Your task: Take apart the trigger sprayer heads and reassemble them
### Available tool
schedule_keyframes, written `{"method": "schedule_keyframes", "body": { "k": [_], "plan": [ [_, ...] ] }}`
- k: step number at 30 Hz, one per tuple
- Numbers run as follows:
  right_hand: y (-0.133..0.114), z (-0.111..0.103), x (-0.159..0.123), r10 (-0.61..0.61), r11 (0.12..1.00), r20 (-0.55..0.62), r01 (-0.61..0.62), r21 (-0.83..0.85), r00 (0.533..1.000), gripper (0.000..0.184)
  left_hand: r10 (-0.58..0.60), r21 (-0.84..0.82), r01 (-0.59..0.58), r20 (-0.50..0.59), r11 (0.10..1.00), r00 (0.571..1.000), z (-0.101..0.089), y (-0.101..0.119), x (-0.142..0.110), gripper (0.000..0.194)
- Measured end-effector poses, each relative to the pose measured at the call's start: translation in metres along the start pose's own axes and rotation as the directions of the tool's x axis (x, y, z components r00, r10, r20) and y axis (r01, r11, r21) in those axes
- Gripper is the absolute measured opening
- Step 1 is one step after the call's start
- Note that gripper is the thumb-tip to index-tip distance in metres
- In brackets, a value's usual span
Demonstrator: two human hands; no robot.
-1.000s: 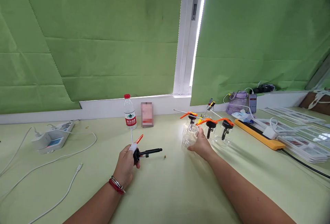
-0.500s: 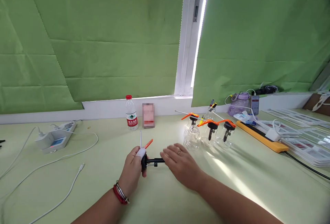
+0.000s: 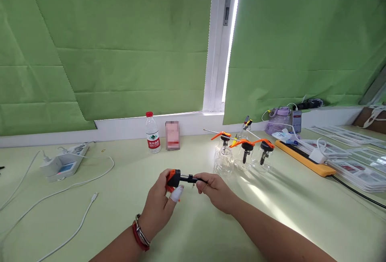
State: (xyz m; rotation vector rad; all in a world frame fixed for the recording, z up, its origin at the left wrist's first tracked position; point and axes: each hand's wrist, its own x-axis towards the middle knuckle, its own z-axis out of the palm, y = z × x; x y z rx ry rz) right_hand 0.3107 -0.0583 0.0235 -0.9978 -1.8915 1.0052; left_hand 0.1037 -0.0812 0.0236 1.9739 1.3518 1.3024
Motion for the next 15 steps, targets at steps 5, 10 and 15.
{"method": "schedule_keyframes", "body": {
  "k": [5, 10, 15],
  "plan": [
    [0.024, 0.004, 0.009, 0.115, 0.993, -0.119, -0.114, 0.020, 0.986, 0.026, -0.337, -0.058, 0.350, 0.160, 0.935, 0.928, 0.011, -0.009, 0.007, 0.026],
    [0.037, 0.007, 0.012, 0.154, 0.984, -0.051, -0.158, -0.084, 0.987, 0.023, -0.430, 0.109, 0.416, 0.215, 0.903, 0.877, 0.012, -0.026, 0.011, 0.034],
    [0.045, 0.011, 0.013, 0.200, 0.980, -0.014, -0.200, -0.017, 0.980, 0.023, -0.373, 0.259, 0.295, 0.341, 0.920, 0.863, 0.007, -0.029, 0.013, 0.041]
  ]
}}
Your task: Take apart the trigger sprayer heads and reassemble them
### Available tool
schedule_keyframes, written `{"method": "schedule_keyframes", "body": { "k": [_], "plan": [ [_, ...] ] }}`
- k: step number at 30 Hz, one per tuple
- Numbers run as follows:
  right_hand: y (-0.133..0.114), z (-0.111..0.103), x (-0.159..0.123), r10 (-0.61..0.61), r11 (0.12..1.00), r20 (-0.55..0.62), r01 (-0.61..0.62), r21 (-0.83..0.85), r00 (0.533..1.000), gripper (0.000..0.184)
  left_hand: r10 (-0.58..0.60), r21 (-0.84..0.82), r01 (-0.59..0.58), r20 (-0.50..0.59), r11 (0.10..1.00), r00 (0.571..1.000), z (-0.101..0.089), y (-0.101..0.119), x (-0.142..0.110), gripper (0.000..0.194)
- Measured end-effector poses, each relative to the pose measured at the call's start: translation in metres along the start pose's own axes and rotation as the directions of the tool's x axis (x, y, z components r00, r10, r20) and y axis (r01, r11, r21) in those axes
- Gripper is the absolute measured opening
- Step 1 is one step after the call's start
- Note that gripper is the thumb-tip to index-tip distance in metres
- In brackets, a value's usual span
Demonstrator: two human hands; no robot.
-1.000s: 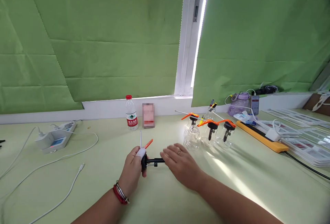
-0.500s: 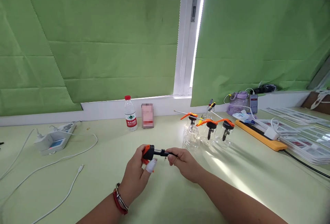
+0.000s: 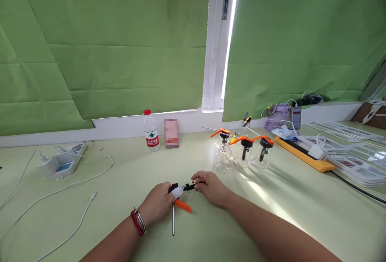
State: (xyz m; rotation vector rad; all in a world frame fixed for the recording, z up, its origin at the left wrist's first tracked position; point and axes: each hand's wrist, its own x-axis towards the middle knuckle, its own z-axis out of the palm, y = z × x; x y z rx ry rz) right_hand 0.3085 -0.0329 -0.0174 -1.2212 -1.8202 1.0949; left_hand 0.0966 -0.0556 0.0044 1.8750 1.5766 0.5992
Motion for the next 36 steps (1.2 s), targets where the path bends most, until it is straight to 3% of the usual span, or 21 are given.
{"method": "schedule_keyframes", "body": {
  "k": [6, 13, 36],
  "plan": [
    [-0.003, 0.011, 0.001, -0.014, 0.997, -0.059, 0.009, -0.078, 0.998, 0.025, 0.034, 0.179, -0.016, -0.097, 0.984, 0.995, 0.006, 0.004, -0.006, 0.042],
    [-0.004, 0.016, 0.004, -0.014, 0.986, -0.009, 0.012, -0.168, 1.000, 0.025, -0.015, 0.383, 0.010, 0.010, 0.924, 1.000, 0.004, 0.010, -0.003, 0.040],
    [-0.004, 0.015, 0.007, -0.067, 0.956, 0.039, 0.075, -0.285, 0.997, 0.021, -0.019, 0.397, 0.010, 0.019, 0.918, 1.000, 0.002, 0.009, -0.001, 0.039]
  ]
}}
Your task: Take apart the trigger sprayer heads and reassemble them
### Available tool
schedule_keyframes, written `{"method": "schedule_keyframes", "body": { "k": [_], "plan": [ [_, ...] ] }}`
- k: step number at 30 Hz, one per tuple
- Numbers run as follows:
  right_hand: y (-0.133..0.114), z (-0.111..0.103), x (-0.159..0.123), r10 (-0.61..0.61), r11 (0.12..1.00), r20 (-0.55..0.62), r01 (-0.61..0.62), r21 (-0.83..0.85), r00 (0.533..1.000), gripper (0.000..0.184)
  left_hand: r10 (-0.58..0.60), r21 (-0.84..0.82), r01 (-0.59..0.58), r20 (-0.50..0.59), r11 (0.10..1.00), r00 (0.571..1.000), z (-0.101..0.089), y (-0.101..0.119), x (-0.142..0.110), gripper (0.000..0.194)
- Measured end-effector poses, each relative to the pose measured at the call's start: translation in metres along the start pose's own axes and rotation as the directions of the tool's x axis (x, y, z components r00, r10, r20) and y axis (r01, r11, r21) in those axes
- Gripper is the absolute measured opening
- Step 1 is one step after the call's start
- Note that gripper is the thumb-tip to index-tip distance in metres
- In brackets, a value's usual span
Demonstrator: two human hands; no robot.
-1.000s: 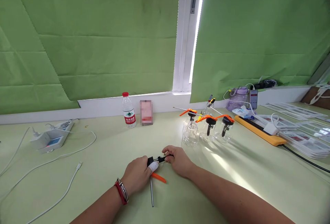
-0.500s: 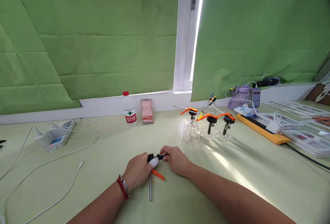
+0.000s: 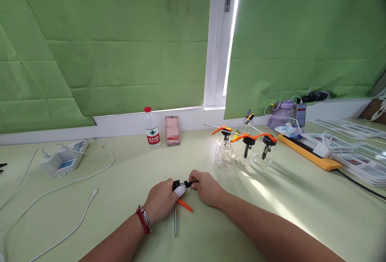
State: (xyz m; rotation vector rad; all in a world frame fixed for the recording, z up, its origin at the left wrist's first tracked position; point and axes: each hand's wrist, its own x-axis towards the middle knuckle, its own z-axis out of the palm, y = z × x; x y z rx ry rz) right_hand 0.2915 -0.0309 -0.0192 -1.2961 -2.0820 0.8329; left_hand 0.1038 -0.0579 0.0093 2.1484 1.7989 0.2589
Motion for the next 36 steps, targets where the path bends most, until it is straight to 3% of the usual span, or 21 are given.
{"method": "schedule_keyframes", "body": {
  "k": [36],
  "plan": [
    [0.0007, -0.0015, 0.0010, 0.025, 0.999, 0.013, -0.024, -0.032, 1.000, 0.025, -0.007, -0.007, 0.007, -0.013, 1.000, 1.000, -0.0011, -0.0008, -0.0006, 0.039]
  ]
}}
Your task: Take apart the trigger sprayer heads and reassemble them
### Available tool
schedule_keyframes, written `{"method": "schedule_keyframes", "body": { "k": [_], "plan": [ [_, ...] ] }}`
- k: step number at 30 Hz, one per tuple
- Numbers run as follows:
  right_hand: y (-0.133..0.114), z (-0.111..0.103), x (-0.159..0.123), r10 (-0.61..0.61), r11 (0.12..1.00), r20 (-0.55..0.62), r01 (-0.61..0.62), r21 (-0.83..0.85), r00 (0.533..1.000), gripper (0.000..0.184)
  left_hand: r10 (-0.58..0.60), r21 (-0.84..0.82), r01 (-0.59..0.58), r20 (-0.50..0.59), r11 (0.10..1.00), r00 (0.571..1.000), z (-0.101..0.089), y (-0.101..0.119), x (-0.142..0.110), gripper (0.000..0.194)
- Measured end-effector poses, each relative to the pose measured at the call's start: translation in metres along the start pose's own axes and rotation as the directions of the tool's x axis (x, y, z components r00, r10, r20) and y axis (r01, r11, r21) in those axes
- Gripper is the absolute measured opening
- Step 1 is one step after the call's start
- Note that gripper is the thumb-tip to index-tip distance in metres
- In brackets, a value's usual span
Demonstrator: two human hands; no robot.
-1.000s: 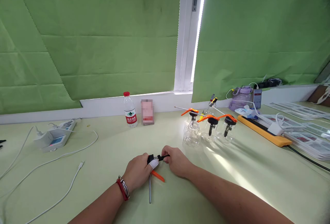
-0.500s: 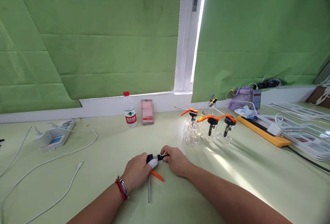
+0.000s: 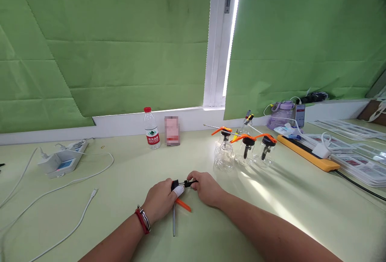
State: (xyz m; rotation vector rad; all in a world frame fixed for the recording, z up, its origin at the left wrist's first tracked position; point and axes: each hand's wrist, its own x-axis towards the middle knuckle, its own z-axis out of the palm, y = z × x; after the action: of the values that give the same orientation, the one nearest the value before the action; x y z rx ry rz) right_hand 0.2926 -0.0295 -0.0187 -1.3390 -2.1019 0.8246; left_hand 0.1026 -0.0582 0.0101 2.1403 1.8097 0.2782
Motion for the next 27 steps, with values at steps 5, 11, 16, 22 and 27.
{"method": "schedule_keyframes", "body": {
  "k": [5, 11, 16, 22, 27],
  "plan": [
    [-0.0009, -0.0003, -0.0016, -0.010, 1.000, -0.005, 0.010, -0.020, 1.000, 0.030, -0.007, 0.003, 0.007, 0.002, 1.000, 1.000, 0.0006, -0.0008, 0.0015, 0.038],
    [-0.0023, 0.0000, -0.0018, -0.009, 0.999, -0.004, 0.008, -0.043, 1.000, 0.025, -0.010, 0.007, 0.010, 0.013, 1.000, 1.000, -0.0009, -0.0012, 0.0013, 0.037],
    [-0.0026, -0.0001, -0.0022, -0.007, 0.999, -0.005, 0.007, -0.040, 1.000, 0.024, -0.015, 0.010, 0.015, 0.014, 1.000, 1.000, -0.0015, -0.0004, 0.0009, 0.036],
    [-0.0036, -0.0011, -0.0028, 0.000, 0.999, -0.006, 0.000, -0.038, 1.000, 0.025, -0.030, 0.021, 0.029, 0.008, 0.999, 1.000, -0.0001, -0.0016, 0.0016, 0.035],
    [-0.0037, -0.0013, -0.0029, 0.006, 0.999, -0.001, -0.006, -0.039, 1.000, 0.026, -0.019, 0.007, 0.019, 0.003, 1.000, 1.000, -0.0002, -0.0017, 0.0014, 0.037]
  ]
}}
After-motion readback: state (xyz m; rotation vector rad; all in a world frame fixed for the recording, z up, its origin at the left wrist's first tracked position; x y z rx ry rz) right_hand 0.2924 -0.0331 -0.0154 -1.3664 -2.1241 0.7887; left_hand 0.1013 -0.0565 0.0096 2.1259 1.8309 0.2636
